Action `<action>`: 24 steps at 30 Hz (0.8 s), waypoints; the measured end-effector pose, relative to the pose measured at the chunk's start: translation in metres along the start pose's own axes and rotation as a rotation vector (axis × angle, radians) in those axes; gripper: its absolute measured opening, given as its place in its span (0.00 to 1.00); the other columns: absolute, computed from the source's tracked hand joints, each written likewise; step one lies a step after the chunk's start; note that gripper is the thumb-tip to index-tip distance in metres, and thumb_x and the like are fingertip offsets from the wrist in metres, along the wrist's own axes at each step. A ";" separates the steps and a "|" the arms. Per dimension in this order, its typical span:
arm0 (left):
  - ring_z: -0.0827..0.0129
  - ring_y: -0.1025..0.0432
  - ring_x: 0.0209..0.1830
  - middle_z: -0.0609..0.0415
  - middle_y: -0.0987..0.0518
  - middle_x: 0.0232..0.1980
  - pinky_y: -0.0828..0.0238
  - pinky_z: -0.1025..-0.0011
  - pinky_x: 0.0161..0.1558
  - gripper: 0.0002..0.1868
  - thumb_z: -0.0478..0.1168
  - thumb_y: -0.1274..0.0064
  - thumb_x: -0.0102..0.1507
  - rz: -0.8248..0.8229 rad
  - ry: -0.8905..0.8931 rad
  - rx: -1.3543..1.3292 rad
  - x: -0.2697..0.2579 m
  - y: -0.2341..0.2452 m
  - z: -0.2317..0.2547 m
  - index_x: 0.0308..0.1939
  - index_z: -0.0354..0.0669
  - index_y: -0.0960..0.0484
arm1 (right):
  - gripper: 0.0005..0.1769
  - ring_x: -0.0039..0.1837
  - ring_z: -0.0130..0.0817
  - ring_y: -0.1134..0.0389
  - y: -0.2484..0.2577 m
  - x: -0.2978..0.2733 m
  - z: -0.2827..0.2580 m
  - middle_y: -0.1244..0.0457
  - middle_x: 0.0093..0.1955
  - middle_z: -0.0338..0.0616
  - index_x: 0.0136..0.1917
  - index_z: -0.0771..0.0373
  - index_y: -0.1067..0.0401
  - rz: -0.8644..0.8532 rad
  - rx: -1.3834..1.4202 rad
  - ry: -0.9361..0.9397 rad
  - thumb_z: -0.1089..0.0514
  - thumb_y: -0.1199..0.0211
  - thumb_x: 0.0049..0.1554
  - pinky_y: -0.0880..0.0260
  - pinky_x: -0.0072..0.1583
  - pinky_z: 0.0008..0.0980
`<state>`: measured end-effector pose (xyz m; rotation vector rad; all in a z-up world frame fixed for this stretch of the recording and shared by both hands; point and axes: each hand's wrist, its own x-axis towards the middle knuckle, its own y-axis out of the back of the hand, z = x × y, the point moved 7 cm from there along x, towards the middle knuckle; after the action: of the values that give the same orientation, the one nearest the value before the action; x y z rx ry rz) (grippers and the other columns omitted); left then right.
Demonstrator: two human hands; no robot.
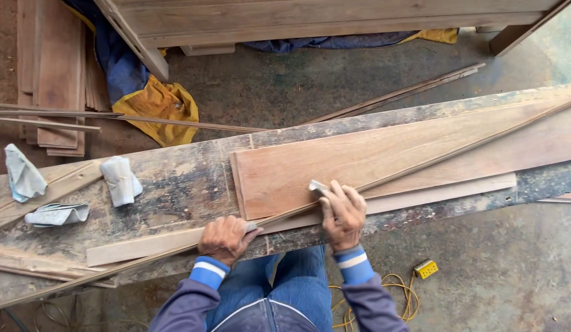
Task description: Manually sanding the edges and surfaces of thin wooden strips using sandpaper.
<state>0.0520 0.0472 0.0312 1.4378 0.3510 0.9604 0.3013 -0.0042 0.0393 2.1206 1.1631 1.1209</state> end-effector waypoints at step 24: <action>0.56 0.26 0.29 0.55 0.24 0.27 0.32 0.59 0.32 0.14 0.56 0.35 0.50 -0.092 0.133 -0.133 0.001 0.002 -0.010 0.27 0.54 0.17 | 0.09 0.65 0.50 0.29 0.019 -0.012 0.055 0.32 0.63 0.55 0.56 0.67 0.23 0.284 -0.077 0.027 0.63 0.41 0.64 0.28 0.67 0.44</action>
<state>0.0446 0.0542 0.0323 1.2304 0.4397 0.9883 0.3521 -0.0256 0.0173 2.2654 0.8325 1.2986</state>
